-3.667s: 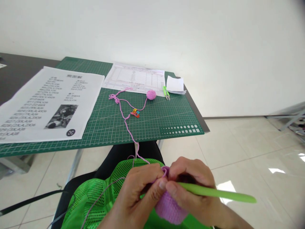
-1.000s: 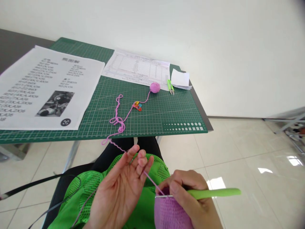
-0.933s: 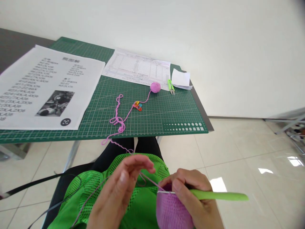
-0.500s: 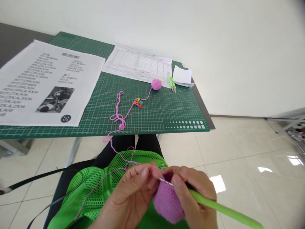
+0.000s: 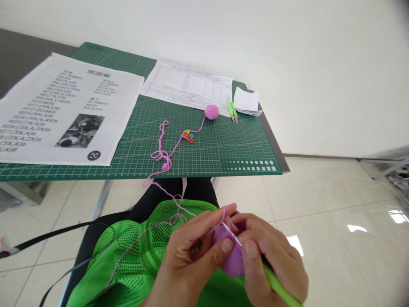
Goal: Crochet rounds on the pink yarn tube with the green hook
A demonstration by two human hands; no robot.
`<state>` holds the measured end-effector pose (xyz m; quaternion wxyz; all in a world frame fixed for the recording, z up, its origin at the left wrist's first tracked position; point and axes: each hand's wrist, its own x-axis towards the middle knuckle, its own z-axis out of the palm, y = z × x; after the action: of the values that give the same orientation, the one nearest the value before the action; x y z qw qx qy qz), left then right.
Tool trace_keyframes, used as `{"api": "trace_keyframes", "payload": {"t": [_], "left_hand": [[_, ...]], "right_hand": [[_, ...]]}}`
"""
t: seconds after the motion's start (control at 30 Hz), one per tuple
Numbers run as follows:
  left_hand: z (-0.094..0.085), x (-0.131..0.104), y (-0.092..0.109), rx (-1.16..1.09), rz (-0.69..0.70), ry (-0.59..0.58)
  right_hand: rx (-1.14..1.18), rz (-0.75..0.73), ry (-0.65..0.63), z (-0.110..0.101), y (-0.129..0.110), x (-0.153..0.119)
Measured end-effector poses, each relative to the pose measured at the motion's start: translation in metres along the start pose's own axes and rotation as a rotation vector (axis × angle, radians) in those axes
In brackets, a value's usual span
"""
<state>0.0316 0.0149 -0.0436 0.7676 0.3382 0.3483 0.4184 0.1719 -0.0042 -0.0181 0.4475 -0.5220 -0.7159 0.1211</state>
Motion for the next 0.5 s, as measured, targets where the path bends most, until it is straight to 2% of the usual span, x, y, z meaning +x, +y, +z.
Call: {"api": "trace_keyframes", "payload": {"t": [0.17, 0.33, 0.5], "left_hand": [[0.001, -0.001, 0.001, 0.046, 0.004, 0.016], [0.009, -0.005, 0.009, -0.030, -0.085, 0.125], [0.009, -0.004, 0.009, -0.083, -0.091, 0.057]], "right_hand": [[-0.037, -0.108, 0.036, 0.004, 0.006, 0.001], [0.021, -0.125, 0.011, 0.006, 0.009, 0.005], [0.039, -0.112, 0.015, 0.006, 0.008, 0.004]]}}
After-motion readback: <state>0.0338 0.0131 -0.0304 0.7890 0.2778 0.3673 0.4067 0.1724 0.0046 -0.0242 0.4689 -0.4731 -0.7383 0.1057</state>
